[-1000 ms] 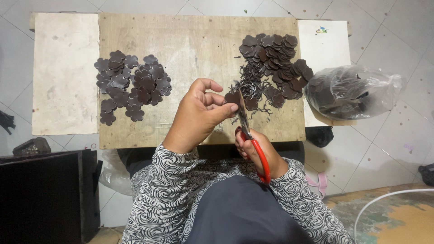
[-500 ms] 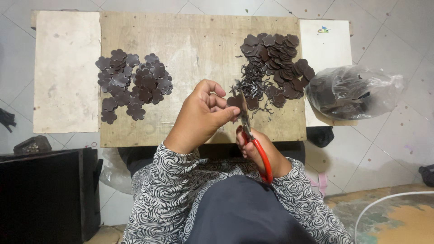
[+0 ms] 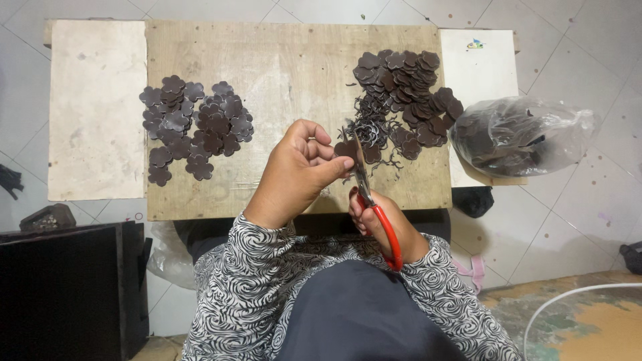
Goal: The person trims the edges of dark brown flower-shaped leather pieces using red-handled scissors. They hold each piece in the left hand and cut small excess bits from the perimeter, then place the trimmed pieces into a growing pile on the left side of the table.
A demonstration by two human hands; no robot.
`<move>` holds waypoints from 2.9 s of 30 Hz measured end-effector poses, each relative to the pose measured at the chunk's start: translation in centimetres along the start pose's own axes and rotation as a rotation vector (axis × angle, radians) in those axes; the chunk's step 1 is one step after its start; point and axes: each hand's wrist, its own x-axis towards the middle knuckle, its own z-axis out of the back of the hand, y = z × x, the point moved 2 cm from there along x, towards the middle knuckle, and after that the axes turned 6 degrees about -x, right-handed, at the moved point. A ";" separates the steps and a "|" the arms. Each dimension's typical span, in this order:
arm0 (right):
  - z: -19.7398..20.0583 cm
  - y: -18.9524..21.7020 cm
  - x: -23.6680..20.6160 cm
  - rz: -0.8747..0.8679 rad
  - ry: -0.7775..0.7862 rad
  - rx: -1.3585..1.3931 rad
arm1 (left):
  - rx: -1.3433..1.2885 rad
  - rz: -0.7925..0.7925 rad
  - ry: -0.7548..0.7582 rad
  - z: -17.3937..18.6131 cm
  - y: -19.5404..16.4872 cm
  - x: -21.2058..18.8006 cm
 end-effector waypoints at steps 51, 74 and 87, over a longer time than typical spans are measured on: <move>0.2 1.7 -0.1 0.113 0.081 -0.172 | 0.105 0.042 0.180 -1.1 -0.2 -0.6; -0.1 -1.0 -0.3 0.073 -0.130 -0.041 | 0.175 0.000 0.118 -1.1 0.3 -0.3; 0.1 0.0 -0.3 0.052 -0.024 -0.032 | 0.031 0.039 0.131 -1.1 0.8 -0.3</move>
